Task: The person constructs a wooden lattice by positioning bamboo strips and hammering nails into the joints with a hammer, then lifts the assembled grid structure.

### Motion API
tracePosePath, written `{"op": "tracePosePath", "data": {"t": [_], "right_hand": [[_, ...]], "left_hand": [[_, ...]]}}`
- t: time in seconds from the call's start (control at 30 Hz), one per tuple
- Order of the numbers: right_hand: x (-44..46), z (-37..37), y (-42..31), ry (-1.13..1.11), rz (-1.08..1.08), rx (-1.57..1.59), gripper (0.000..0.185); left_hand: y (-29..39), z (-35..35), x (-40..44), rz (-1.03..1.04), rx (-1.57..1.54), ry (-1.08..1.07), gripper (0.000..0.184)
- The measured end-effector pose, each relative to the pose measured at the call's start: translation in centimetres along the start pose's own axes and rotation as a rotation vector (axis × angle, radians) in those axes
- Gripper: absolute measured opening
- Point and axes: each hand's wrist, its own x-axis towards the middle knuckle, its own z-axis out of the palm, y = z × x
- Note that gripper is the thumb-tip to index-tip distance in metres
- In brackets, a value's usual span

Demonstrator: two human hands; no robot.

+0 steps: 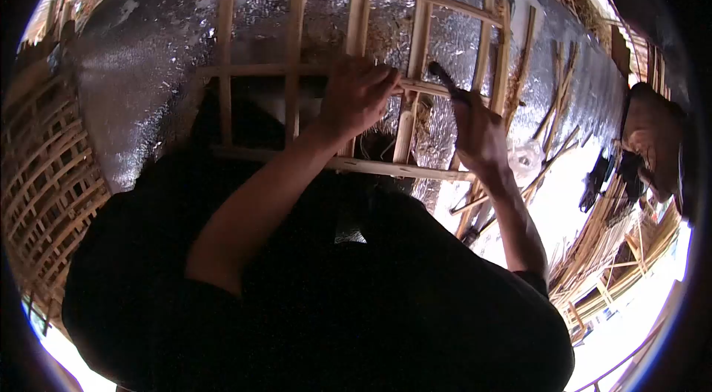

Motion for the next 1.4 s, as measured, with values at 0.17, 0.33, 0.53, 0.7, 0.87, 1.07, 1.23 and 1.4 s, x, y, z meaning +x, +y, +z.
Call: {"op": "tracePosePath", "data": {"t": [0.17,0.33,0.53,0.7,0.87,1.07,1.23,1.4], "right_hand": [[-4.2,0.6,-0.7,0.139,0.044,0.264,0.039],[-4.8,1.9,-2.7,0.085,0.271,0.367,0.024],[-4.5,8.3,-4.5,0.296,0.429,0.577,0.033],[-3.6,5.6,-7.7,0.321,0.711,1.109,0.047],[-4.2,8.4,-6.5,0.234,0.69,0.906,0.048],[-4.6,9.9,-5.2,0.358,0.706,1.119,0.051],[-3.2,5.6,-8.9,0.424,0.667,1.206,0.046],[-2.7,5.8,-7.6,0.133,0.723,0.989,0.042]], "left_hand": [[0.6,-1.3,0.1,-0.024,0.034,-0.078,0.044],[0.2,-0.2,-0.2,-0.011,-0.012,0.054,0.035],[0.5,-0.4,-0.5,-0.032,-0.003,0.031,0.025],[1.1,-1.1,0.0,-0.068,-0.003,-0.01,0.025],[0.9,-0.5,0.0,-0.077,0.031,0.019,0.025],[0.4,-0.5,-0.7,-0.039,0.055,0.064,0.025],[0.6,-0.8,0.4,-0.019,0.079,0.052,0.018],[0.5,-0.7,0.2,-0.044,-0.006,0.042,0.022]]}}
